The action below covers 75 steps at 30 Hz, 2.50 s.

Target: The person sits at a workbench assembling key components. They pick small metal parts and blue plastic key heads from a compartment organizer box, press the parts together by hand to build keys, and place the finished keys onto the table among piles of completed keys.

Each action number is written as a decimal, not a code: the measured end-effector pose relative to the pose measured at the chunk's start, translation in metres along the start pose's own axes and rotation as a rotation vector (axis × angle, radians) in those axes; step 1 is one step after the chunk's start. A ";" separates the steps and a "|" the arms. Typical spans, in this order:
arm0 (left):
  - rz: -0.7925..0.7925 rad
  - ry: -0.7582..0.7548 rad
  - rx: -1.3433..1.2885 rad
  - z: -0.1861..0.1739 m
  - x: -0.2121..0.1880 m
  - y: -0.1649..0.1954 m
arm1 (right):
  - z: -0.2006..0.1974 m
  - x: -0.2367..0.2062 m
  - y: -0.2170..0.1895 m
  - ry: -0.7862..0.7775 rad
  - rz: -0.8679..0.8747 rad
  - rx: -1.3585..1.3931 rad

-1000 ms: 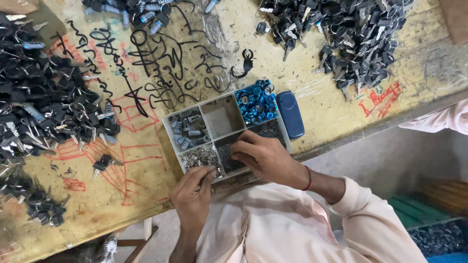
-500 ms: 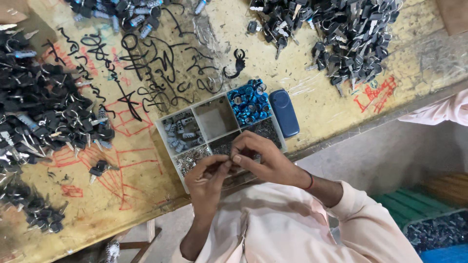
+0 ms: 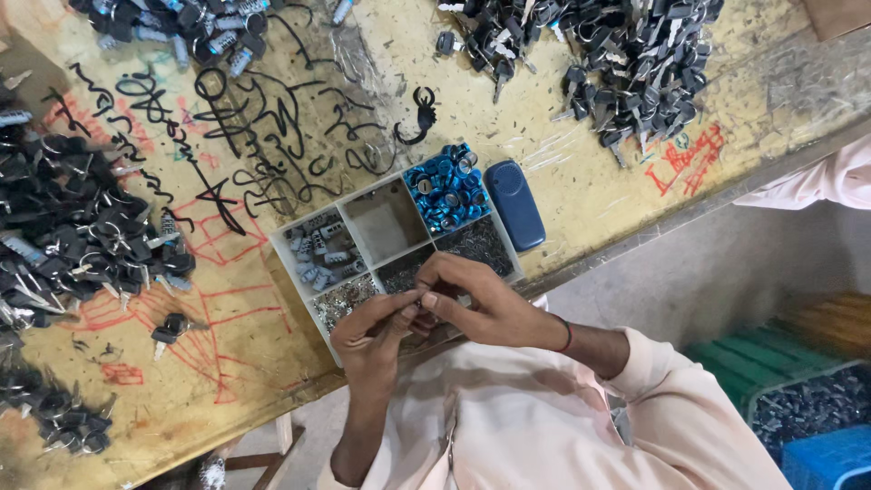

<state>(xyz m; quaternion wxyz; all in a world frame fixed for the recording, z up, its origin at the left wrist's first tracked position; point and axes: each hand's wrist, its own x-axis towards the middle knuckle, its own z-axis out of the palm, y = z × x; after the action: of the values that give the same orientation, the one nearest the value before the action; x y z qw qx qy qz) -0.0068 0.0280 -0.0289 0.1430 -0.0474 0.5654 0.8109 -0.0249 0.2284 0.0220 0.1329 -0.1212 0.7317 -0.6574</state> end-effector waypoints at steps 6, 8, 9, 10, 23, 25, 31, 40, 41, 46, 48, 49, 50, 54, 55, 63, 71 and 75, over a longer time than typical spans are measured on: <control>-0.005 -0.017 0.042 -0.004 0.000 0.003 | 0.001 -0.002 0.001 -0.012 0.018 -0.005; -0.015 -0.018 0.062 -0.003 0.000 0.004 | 0.001 -0.002 0.001 -0.014 0.000 0.007; -0.004 -0.020 0.059 -0.003 -0.001 0.005 | 0.001 -0.002 0.001 -0.017 0.014 0.034; 0.007 -0.023 0.056 -0.002 -0.001 0.005 | 0.002 -0.002 0.000 -0.019 0.028 0.060; -0.169 -0.064 0.054 -0.006 -0.003 0.009 | 0.007 0.002 0.002 0.077 0.051 0.106; -0.161 -0.058 0.063 -0.010 -0.001 0.005 | 0.004 0.006 -0.004 0.020 0.341 0.437; -0.138 -0.047 0.139 -0.009 0.006 -0.006 | -0.044 0.001 -0.008 -0.108 0.024 -0.901; -0.028 -0.139 0.239 -0.008 0.007 -0.003 | -0.052 -0.008 0.012 -0.117 0.031 -1.140; -0.025 -0.145 0.233 -0.008 0.006 -0.003 | -0.051 -0.008 0.012 -0.097 0.022 -1.132; -0.061 -0.146 0.248 -0.006 0.005 -0.001 | -0.051 -0.008 0.011 -0.057 0.015 -1.019; -0.064 -0.147 0.270 -0.006 0.005 0.000 | -0.050 -0.008 0.010 -0.051 0.022 -0.975; -0.061 -0.149 0.289 -0.005 0.005 0.001 | -0.049 -0.008 0.010 -0.047 0.021 -0.946; -0.059 -0.151 0.309 -0.005 0.005 0.001 | -0.048 -0.008 0.009 -0.042 0.021 -0.917; -0.047 -0.157 0.302 -0.002 0.004 0.003 | -0.044 -0.007 0.005 0.069 0.079 -0.821; -0.056 -0.148 0.301 -0.001 0.004 0.003 | -0.043 -0.007 0.004 0.093 0.081 -0.788; -0.171 -0.024 0.062 0.010 -0.002 -0.006 | -0.006 -0.009 -0.003 0.172 -0.139 -0.355; -0.153 0.033 -0.240 0.002 -0.006 -0.020 | 0.019 -0.013 0.005 0.159 -0.103 -0.475; -0.149 0.016 -0.214 -0.002 -0.008 -0.019 | 0.014 -0.014 0.004 0.110 -0.020 -0.327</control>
<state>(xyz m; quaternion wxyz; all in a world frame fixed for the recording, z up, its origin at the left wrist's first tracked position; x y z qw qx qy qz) 0.0062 0.0308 -0.0454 0.1923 -0.1107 0.4719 0.8533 -0.0073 0.2205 0.0171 0.0646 -0.1122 0.8340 -0.5364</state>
